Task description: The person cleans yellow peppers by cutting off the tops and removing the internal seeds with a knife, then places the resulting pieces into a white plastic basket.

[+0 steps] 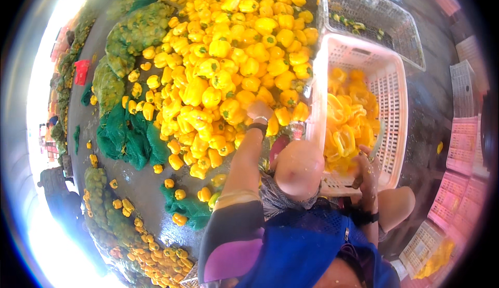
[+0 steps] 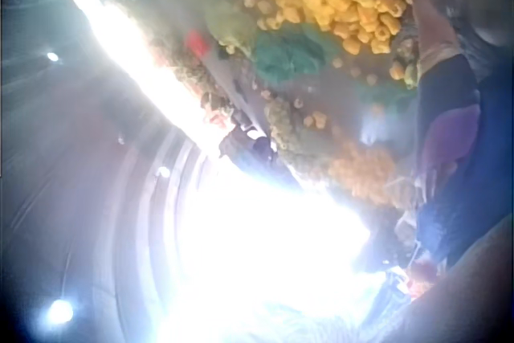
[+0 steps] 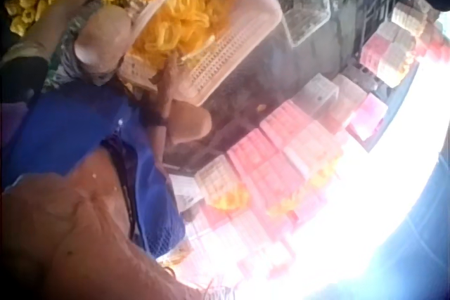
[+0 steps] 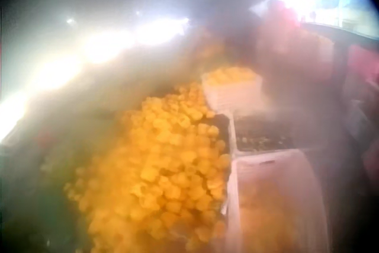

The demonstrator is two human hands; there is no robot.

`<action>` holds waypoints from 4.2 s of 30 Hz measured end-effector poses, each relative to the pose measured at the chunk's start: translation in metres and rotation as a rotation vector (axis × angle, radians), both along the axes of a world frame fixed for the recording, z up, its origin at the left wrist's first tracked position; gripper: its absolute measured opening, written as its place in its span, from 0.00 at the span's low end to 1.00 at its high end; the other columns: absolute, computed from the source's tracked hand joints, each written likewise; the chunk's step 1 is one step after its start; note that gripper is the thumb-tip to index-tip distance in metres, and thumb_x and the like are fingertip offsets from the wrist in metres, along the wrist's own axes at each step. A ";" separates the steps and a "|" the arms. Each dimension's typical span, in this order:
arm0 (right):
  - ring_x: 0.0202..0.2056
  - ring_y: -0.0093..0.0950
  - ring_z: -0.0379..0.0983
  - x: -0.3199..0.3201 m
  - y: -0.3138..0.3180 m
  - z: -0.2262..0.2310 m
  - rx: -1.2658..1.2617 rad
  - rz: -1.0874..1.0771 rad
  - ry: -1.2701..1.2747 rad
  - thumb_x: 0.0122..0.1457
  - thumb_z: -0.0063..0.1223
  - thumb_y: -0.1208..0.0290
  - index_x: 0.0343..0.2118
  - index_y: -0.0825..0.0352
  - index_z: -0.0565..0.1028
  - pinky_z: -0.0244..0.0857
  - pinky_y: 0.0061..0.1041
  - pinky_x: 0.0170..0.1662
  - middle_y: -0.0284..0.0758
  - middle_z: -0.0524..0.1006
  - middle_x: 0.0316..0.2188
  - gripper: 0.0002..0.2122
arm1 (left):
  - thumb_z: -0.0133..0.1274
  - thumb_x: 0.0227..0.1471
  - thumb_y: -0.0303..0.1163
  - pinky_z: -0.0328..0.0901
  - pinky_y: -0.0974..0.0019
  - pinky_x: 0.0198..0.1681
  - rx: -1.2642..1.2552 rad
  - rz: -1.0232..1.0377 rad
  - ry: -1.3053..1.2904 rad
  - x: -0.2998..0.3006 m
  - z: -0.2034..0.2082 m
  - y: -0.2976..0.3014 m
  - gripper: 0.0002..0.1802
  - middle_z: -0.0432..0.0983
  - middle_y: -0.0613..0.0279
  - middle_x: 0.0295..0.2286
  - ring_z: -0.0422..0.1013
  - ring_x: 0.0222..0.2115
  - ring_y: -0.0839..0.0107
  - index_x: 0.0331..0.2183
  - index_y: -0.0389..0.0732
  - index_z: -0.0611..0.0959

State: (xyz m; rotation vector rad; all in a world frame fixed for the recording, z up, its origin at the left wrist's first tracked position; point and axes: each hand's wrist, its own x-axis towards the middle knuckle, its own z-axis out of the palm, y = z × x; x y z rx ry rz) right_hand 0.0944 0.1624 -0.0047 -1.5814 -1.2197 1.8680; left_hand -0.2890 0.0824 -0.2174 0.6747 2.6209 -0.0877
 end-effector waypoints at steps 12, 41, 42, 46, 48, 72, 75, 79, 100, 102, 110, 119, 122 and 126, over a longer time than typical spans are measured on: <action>0.14 0.15 0.63 0.000 -0.007 -0.002 -0.009 0.080 -0.003 0.58 0.48 0.72 0.51 0.71 0.66 0.56 0.13 0.15 0.35 0.75 0.24 0.18 | 0.64 0.33 0.52 0.68 0.56 0.38 0.069 0.247 0.147 0.036 -0.038 -0.026 0.51 0.59 0.38 0.51 0.72 0.40 0.50 0.56 0.43 0.61; 0.40 0.36 0.74 -0.007 -0.070 0.074 0.763 0.475 0.107 0.55 0.51 0.75 0.50 0.71 0.65 0.67 0.31 0.43 0.47 0.75 0.37 0.20 | 0.66 0.29 0.29 0.65 0.64 0.39 1.230 -0.581 0.006 0.209 0.320 -0.044 0.29 0.68 0.56 0.34 0.68 0.35 0.61 0.37 0.38 0.72; 0.40 0.34 0.74 -0.005 -0.071 0.073 0.759 0.488 0.117 0.54 0.52 0.75 0.50 0.72 0.65 0.67 0.31 0.42 0.47 0.75 0.37 0.20 | 0.66 0.29 0.29 0.65 0.63 0.39 1.225 -0.603 0.017 0.213 0.320 -0.045 0.28 0.69 0.56 0.34 0.69 0.35 0.60 0.36 0.38 0.72; 0.38 0.25 0.71 0.008 -0.065 0.062 0.674 0.541 0.169 0.53 0.53 0.75 0.49 0.73 0.66 0.66 0.29 0.42 0.43 0.75 0.36 0.20 | 0.65 0.31 0.29 0.65 0.62 0.41 1.143 -0.793 0.016 0.237 0.322 -0.046 0.25 0.69 0.55 0.34 0.69 0.37 0.58 0.34 0.39 0.71; 0.39 0.22 0.69 0.013 -0.062 0.046 0.668 0.548 0.207 0.52 0.55 0.74 0.48 0.73 0.67 0.66 0.28 0.42 0.40 0.75 0.35 0.20 | 0.65 0.32 0.29 0.66 0.63 0.40 1.110 -0.868 -0.022 0.245 0.320 -0.046 0.24 0.69 0.53 0.33 0.70 0.38 0.58 0.34 0.39 0.71; 0.19 0.11 0.61 0.038 -0.085 0.093 0.377 0.156 0.294 0.59 0.49 0.71 0.55 0.64 0.65 0.54 0.11 0.20 0.26 0.70 0.25 0.20 | 0.57 0.49 0.49 0.63 0.72 0.22 0.884 -0.364 -0.661 0.264 0.277 -0.059 0.25 0.73 0.65 0.21 0.67 0.20 0.79 0.32 0.32 0.79; 0.20 0.11 0.60 0.042 -0.092 0.097 0.380 0.188 0.309 0.59 0.50 0.69 0.55 0.65 0.64 0.52 0.11 0.22 0.26 0.71 0.28 0.21 | 0.54 0.52 0.50 0.64 0.71 0.25 0.853 -0.407 -0.711 0.267 0.280 -0.066 0.25 0.74 0.63 0.20 0.68 0.22 0.78 0.33 0.32 0.80; 0.24 0.12 0.62 0.048 -0.092 0.092 0.466 0.279 0.231 0.57 0.54 0.67 0.56 0.67 0.63 0.54 0.10 0.25 0.29 0.72 0.34 0.24 | 0.51 0.54 0.50 0.64 0.69 0.29 1.071 -0.451 -0.792 0.273 0.272 -0.068 0.25 0.75 0.62 0.22 0.70 0.24 0.76 0.35 0.35 0.81; 0.37 0.25 0.72 0.023 -0.089 0.096 0.190 0.203 0.384 0.52 0.52 0.65 0.51 0.71 0.65 0.68 0.19 0.39 0.37 0.74 0.37 0.24 | 0.45 0.58 0.49 0.64 0.68 0.27 1.021 -0.472 -1.237 0.254 0.253 -0.085 0.24 0.74 0.61 0.20 0.69 0.22 0.77 0.30 0.35 0.79; 0.35 0.24 0.72 0.019 -0.094 0.101 0.066 0.119 0.393 0.54 0.49 0.64 0.50 0.70 0.66 0.68 0.18 0.36 0.37 0.74 0.36 0.21 | 0.44 0.59 0.49 0.62 0.71 0.25 1.079 -0.418 -1.348 0.256 0.250 -0.084 0.24 0.72 0.62 0.18 0.67 0.21 0.78 0.30 0.36 0.79; 0.14 0.17 0.63 0.035 -0.050 0.065 -0.269 0.003 0.503 0.58 0.48 0.62 0.40 0.67 0.69 0.57 0.15 0.15 0.28 0.72 0.22 0.14 | 0.45 0.59 0.49 0.58 0.71 0.20 0.977 -0.532 -1.147 0.229 0.281 -0.048 0.24 0.68 0.65 0.18 0.62 0.20 0.81 0.26 0.38 0.77; 0.12 0.13 0.57 0.036 0.003 0.030 -0.250 -0.213 0.433 0.60 0.49 0.57 0.42 0.70 0.69 0.55 0.12 0.14 0.30 0.69 0.17 0.19 | 0.51 0.49 0.41 0.67 0.57 0.33 1.053 -0.772 -0.615 0.138 0.369 0.093 0.15 0.76 0.52 0.31 0.73 0.33 0.54 0.35 0.41 0.80; 0.12 0.13 0.58 -0.004 -0.013 0.040 -0.102 -0.387 0.300 0.59 0.51 0.55 0.47 0.69 0.67 0.57 0.11 0.16 0.41 0.79 0.28 0.22 | 0.51 0.48 0.41 0.65 0.51 0.39 0.871 -1.045 0.180 0.094 0.348 0.162 0.16 0.76 0.49 0.35 0.69 0.39 0.50 0.36 0.40 0.79; 0.14 0.13 0.62 0.006 -0.007 0.021 -0.046 -0.176 0.266 0.59 0.51 0.58 0.52 0.70 0.64 0.57 0.10 0.16 0.46 0.79 0.35 0.24 | 0.49 0.49 0.36 0.64 0.50 0.43 0.992 -0.644 0.087 0.060 0.278 0.180 0.14 0.75 0.47 0.37 0.68 0.43 0.50 0.37 0.39 0.79</action>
